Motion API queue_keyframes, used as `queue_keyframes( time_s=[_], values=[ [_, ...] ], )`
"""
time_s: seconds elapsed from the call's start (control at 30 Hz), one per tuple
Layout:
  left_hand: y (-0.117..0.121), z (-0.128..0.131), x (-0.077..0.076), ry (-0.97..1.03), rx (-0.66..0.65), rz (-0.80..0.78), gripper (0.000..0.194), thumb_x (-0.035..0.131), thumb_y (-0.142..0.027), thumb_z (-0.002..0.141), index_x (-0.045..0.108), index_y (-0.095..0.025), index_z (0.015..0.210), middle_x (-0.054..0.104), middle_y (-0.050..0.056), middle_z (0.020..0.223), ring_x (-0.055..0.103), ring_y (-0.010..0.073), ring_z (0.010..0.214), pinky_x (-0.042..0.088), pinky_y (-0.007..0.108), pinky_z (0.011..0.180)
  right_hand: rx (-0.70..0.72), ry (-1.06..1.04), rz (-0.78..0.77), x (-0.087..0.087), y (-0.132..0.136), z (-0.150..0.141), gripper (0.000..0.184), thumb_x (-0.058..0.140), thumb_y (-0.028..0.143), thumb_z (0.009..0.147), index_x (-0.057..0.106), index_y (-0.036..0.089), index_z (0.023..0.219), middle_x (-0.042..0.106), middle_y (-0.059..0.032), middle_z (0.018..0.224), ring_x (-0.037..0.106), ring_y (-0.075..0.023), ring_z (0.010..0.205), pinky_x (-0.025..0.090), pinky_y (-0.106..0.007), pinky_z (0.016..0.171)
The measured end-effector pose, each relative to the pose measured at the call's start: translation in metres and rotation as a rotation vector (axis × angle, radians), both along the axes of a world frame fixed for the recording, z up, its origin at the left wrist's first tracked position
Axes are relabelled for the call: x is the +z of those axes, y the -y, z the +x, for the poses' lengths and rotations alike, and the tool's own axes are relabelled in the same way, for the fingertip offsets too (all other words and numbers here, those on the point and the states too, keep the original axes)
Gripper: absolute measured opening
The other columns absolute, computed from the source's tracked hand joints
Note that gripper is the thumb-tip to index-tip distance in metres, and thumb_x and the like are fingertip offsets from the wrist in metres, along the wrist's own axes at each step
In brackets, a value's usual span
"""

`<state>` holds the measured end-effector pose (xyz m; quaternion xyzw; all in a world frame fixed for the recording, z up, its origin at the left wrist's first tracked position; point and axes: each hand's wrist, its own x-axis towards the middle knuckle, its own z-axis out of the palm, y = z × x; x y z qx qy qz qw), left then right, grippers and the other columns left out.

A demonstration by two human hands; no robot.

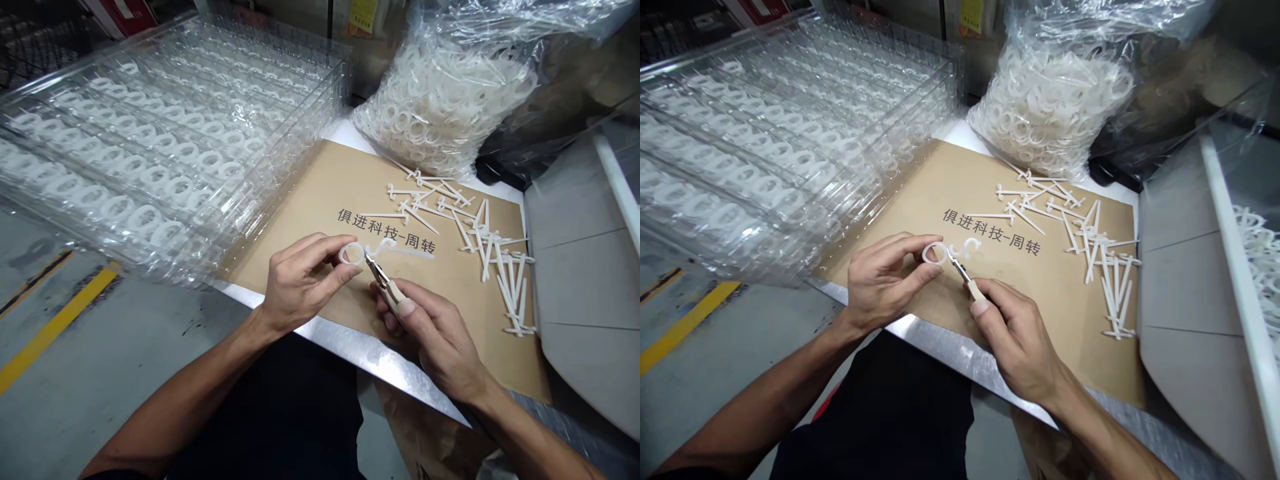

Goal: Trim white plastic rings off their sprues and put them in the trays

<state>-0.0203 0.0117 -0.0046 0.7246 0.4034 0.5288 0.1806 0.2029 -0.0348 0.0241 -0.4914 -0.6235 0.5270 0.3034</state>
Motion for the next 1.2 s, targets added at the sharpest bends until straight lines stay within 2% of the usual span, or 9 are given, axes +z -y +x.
queue_keyframes(
  time_s=[0.23,0.37,0.63,0.9,1.1,1.2],
  values=[
    [-0.0003,0.0009,-0.0007,-0.008,-0.009,0.016,0.025,0.075,-0.029,0.093,0.074,-0.018,0.115,0.075,0.003,0.089,0.070,0.0114,0.078,0.057,0.023,0.073,0.029,0.084,0.057,0.0023,0.0006,-0.0019,0.035,0.040,0.045,0.111,0.065,0.021,0.111,0.063,-0.0060,0.090,0.061,-0.0203,0.078,0.048,-0.031,0.062],
    [-0.0018,0.0006,-0.0008,-0.009,-0.023,0.008,0.024,0.076,-0.029,0.093,0.074,-0.017,0.115,0.075,0.003,0.089,0.069,0.0114,0.078,0.056,0.023,0.072,0.048,0.137,0.106,0.0014,0.0005,-0.0031,0.038,0.035,0.044,0.112,0.063,0.020,0.104,0.061,-0.0051,0.084,0.058,-0.0200,0.074,0.046,-0.031,0.061],
    [-0.0003,0.0012,-0.0024,0.052,0.034,-0.006,0.028,0.080,-0.034,0.089,0.075,-0.017,0.111,0.076,0.004,0.090,0.068,0.0114,0.077,0.055,0.024,0.072,0.023,0.081,0.014,-0.0052,-0.0017,-0.0017,0.041,0.038,0.050,0.111,0.063,0.020,0.098,0.057,-0.0018,0.081,0.051,-0.0156,0.066,0.042,-0.029,0.057],
    [-0.0011,-0.0024,-0.0043,0.141,-0.011,0.012,0.034,0.084,-0.035,0.085,0.074,-0.018,0.113,0.072,0.003,0.086,0.066,0.0138,0.076,0.054,0.028,0.072,0.025,0.034,-0.056,-0.0066,-0.0017,0.0003,0.039,0.043,0.052,0.110,0.060,0.021,0.093,0.061,-0.0024,0.088,0.052,-0.0147,0.070,0.043,-0.028,0.061],
    [-0.0001,-0.0023,-0.0028,0.120,-0.006,0.010,0.033,0.086,-0.036,0.083,0.074,-0.018,0.108,0.071,0.002,0.084,0.065,0.0140,0.076,0.053,0.028,0.072,0.033,0.023,-0.058,-0.0061,-0.0018,0.0001,0.037,0.042,0.052,0.110,0.064,0.022,0.103,0.059,-0.0007,0.084,0.051,-0.0147,0.070,0.042,-0.027,0.060],
    [0.0000,-0.0020,-0.0024,0.115,-0.001,0.011,0.032,0.086,-0.036,0.083,0.074,-0.018,0.107,0.071,0.002,0.084,0.065,0.0136,0.075,0.052,0.028,0.072,0.034,0.026,-0.058,-0.0058,-0.0024,-0.0009,0.038,0.042,0.051,0.110,0.065,0.022,0.101,0.057,-0.0002,0.082,0.050,-0.0143,0.069,0.041,-0.027,0.058]
  ],
)
